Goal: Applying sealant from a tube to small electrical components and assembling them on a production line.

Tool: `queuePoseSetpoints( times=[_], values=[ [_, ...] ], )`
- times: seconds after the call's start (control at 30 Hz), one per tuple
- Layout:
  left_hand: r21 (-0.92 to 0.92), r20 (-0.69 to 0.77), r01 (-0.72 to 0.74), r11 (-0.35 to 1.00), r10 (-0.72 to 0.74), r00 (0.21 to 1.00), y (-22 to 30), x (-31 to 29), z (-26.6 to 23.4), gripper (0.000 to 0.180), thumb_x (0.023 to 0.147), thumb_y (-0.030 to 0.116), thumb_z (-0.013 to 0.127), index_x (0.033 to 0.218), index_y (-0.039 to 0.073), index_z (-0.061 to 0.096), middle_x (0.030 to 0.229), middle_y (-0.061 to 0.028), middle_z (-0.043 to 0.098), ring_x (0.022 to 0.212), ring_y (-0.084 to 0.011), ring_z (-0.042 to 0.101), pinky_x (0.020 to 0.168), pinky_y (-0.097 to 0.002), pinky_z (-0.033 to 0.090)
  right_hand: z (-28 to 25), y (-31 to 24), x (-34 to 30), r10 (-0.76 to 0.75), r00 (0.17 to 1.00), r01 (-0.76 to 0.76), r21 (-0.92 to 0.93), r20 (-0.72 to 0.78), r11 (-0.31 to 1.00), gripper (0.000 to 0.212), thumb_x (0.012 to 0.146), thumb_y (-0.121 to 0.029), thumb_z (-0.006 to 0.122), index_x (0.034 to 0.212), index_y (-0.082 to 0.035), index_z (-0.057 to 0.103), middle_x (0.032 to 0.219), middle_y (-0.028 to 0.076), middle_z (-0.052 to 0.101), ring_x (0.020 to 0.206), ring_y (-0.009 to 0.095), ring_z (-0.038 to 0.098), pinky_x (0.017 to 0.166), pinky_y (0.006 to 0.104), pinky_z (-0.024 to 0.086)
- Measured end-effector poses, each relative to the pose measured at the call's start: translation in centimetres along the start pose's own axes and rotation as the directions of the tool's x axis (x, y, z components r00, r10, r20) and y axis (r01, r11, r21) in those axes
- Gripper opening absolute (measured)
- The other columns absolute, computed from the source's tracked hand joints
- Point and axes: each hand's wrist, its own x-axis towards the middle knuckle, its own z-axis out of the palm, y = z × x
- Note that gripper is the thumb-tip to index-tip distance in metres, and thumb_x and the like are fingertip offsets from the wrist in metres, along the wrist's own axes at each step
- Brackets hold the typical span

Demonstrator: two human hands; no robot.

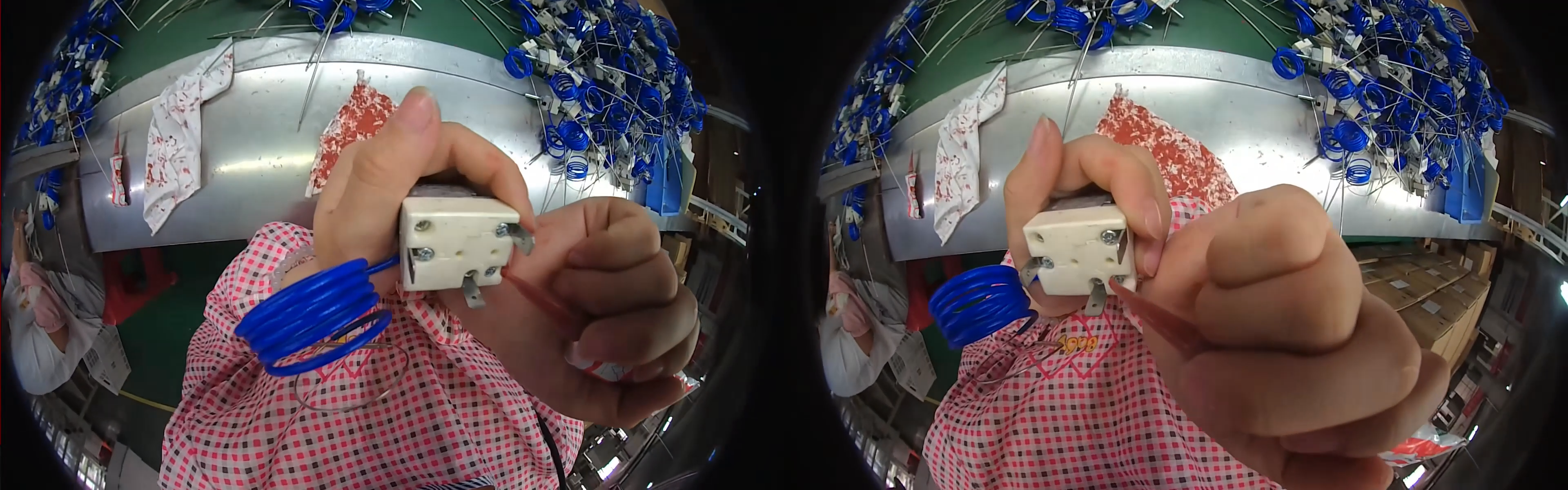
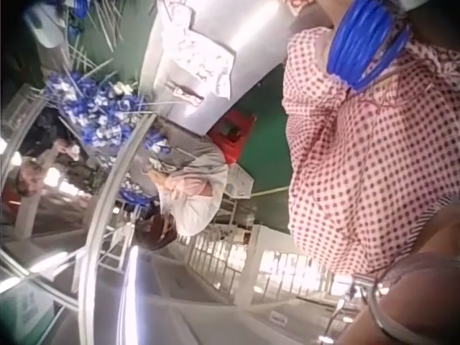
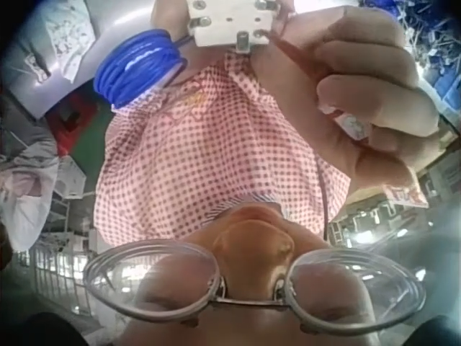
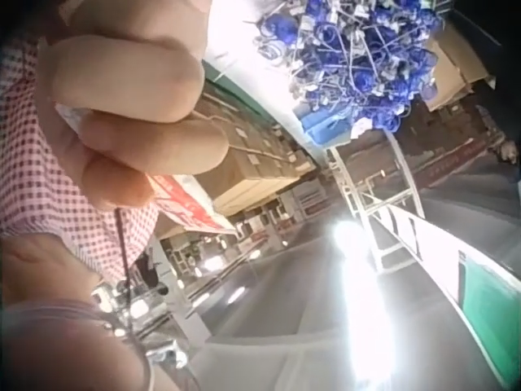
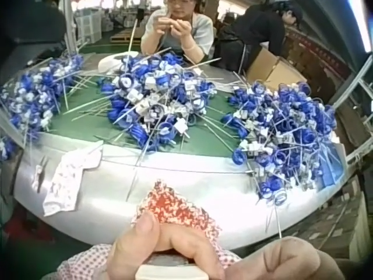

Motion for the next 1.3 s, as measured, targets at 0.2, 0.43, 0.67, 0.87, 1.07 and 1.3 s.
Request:
queuePoseSetpoints(
  times=[0.2, 0.43, 0.67, 0.87, 1.07, 1.3],
  values=[
    [-0.038, -0.047, 0.061, 0.997, -0.063, 0.997, 0.1, 0.2, -0.1, 0.068, 0.092, 0.038, 0.005, 0.071, -0.002, 0.056, 0.06, -0.0119, 0.053, 0.048, -0.0153, 0.049, 0.049, -0.0237, 0.045, -1.4, -0.5, 1.1, 0.174, 0.928, -0.145, -0.11, 0.329, 0.983, 0.028, 0.083, -0.028, 0.041, 0.059, -0.014, 0.041, 0.049, -0.005, 0.045, 0.033, 0.007, 0.023, 0.037, 0.0215, 0.018],
    [-0.005, -0.075, 0.072, 0.997, -0.072, 0.995, 0.1, 0.5, -0.6, 0.068, 0.092, 0.04, 0.007, 0.071, -0.002, 0.056, 0.059, -0.0106, 0.053, 0.049, -0.0152, 0.051, 0.05, -0.0235, 0.046, -1.8, -0.1, 1.2, 0.215, 0.878, -0.166, -0.149, 0.427, 0.975, 0.03, 0.083, -0.031, 0.04, 0.058, -0.014, 0.039, 0.049, -0.005, 0.044, 0.034, 0.007, 0.025, 0.039, 0.022, 0.02],
    [0.008, -0.11, 0.12, 0.993, -0.118, 0.987, 0.8, 0.5, -0.4, 0.067, 0.092, 0.042, 0.008, 0.071, 0.0, 0.057, 0.06, -0.0091, 0.055, 0.051, -0.0144, 0.052, 0.052, -0.0238, 0.046, -1.6, 0.0, 1.3, 0.242, 0.866, -0.189, -0.162, 0.437, 0.969, 0.031, 0.084, -0.033, 0.038, 0.06, -0.014, 0.04, 0.05, -0.005, 0.045, 0.035, 0.007, 0.025, 0.04, 0.0229, 0.021],
    [0.076, -0.109, 0.157, 0.985, -0.149, 0.983, 1.1, 0.7, -0.6, 0.067, 0.092, 0.043, 0.009, 0.072, 0.001, 0.057, 0.06, -0.0081, 0.056, 0.053, -0.0138, 0.053, 0.053, -0.0235, 0.045, -1.6, 0.3, 1.1, 0.225, 0.864, -0.155, -0.189, 0.45, 0.97, 0.032, 0.085, -0.034, 0.037, 0.06, -0.014, 0.04, 0.051, -0.004, 0.045, 0.035, 0.007, 0.025, 0.04, 0.023, 0.022],
    [0.032, -0.166, 0.198, 0.98, -0.19, 0.968, 1.3, 0.5, -0.2, 0.066, 0.092, 0.042, 0.008, 0.073, 0.001, 0.057, 0.062, -0.0082, 0.056, 0.054, -0.0139, 0.053, 0.055, -0.0239, 0.045, -1.5, 0.4, 0.7, 0.181, 0.866, -0.098, -0.197, 0.466, 0.976, 0.033, 0.085, -0.034, 0.036, 0.06, -0.014, 0.04, 0.053, -0.004, 0.046, 0.036, 0.008, 0.026, 0.04, 0.0232, 0.022],
    [0.023, -0.113, 0.151, 0.988, -0.147, 0.983, 0.9, 0.6, -0.7, 0.065, 0.093, 0.041, 0.009, 0.073, 0.002, 0.057, 0.063, -0.0083, 0.056, 0.056, -0.0144, 0.054, 0.058, -0.0247, 0.046, -1.1, 0.7, 0.4, 0.106, 0.85, 0.001, -0.201, 0.516, 0.979, 0.03, 0.085, -0.031, 0.039, 0.064, -0.01, 0.043, 0.058, 0.0, 0.047, 0.04, 0.01, 0.031, 0.04, 0.0244, 0.025]
  ],
)
